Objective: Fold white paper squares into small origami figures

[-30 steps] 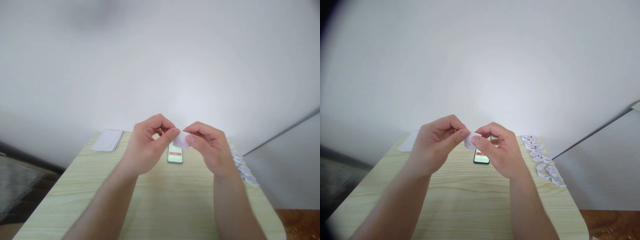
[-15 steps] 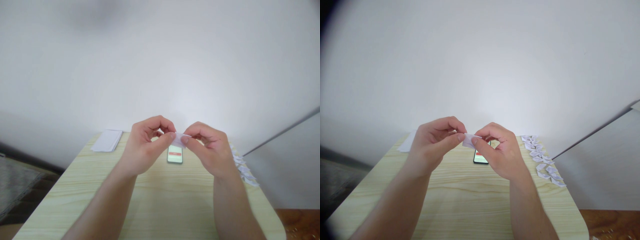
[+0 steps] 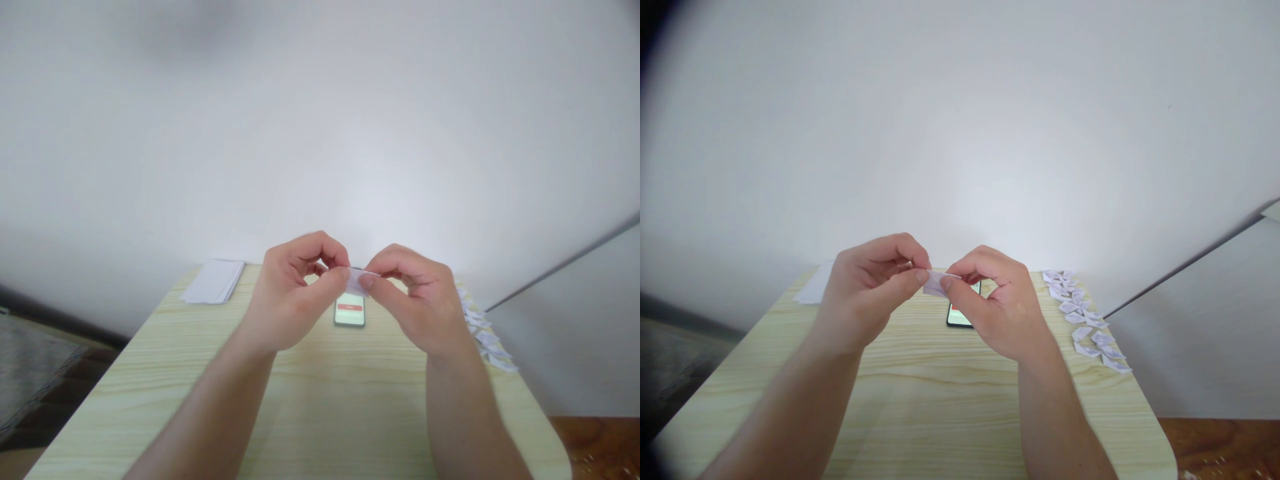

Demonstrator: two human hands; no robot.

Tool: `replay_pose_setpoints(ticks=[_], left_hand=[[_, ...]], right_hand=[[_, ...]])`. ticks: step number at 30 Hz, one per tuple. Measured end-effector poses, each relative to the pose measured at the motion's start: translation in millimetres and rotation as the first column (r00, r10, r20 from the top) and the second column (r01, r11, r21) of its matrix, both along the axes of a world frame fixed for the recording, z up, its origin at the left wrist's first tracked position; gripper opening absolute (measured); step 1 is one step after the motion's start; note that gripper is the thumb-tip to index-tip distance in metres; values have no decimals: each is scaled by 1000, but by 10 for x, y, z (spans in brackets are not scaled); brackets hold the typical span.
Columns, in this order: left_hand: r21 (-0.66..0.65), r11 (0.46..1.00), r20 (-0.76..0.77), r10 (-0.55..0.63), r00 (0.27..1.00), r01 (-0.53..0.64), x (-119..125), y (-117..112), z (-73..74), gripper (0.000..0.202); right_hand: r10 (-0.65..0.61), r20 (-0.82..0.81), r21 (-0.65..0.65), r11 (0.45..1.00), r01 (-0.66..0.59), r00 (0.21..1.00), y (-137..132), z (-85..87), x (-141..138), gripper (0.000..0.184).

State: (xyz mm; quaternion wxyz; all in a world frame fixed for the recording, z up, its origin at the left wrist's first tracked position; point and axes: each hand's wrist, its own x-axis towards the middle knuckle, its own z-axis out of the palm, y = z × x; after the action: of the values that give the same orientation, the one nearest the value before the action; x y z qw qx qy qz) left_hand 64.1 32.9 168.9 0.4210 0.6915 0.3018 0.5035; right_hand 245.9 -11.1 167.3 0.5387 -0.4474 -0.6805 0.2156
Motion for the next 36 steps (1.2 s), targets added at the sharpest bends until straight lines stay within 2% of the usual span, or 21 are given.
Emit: replay_pose_setpoints(ticks=[3,8,11,14,18,20,25,30,36], left_hand=[[-8,1000,17,-8,1000,8,5,18,-10,8],[-58,990,90,-124,988,129,-5,67,-23,11],[-29,995,84,-95,992,98,-15,72,-27,5],[63,997,18,-36,999,35,-29,52,-23,14],[148,985,-197,-59,979,90,-48,19,-4,16],[161,981,-247,-71,966,113,-50,11,5,16],[152,976,-250,-114,962,155,-45,22,3,12],[134,980,-263,-107,959,146,-46,42,-25,12],[122,983,-248,-101,963,134,-55,42,-19,12]], right_hand=[[0,10,-4,1000,0,1000,-8,13,-8,12],[54,6,-55,997,-53,999,-17,16,-14,11],[40,-85,-114,992,-49,996,1,-8,3,12],[-9,-166,-113,994,-10,986,35,-33,33,13],[-45,-194,-124,992,21,980,65,-50,56,16],[-54,-190,-132,991,29,980,67,-55,54,17],[-60,-152,-126,991,41,987,64,-61,35,16],[-60,-150,-114,993,43,987,62,-55,33,16],[-17,-125,-196,981,-8,992,45,-42,60,8]])
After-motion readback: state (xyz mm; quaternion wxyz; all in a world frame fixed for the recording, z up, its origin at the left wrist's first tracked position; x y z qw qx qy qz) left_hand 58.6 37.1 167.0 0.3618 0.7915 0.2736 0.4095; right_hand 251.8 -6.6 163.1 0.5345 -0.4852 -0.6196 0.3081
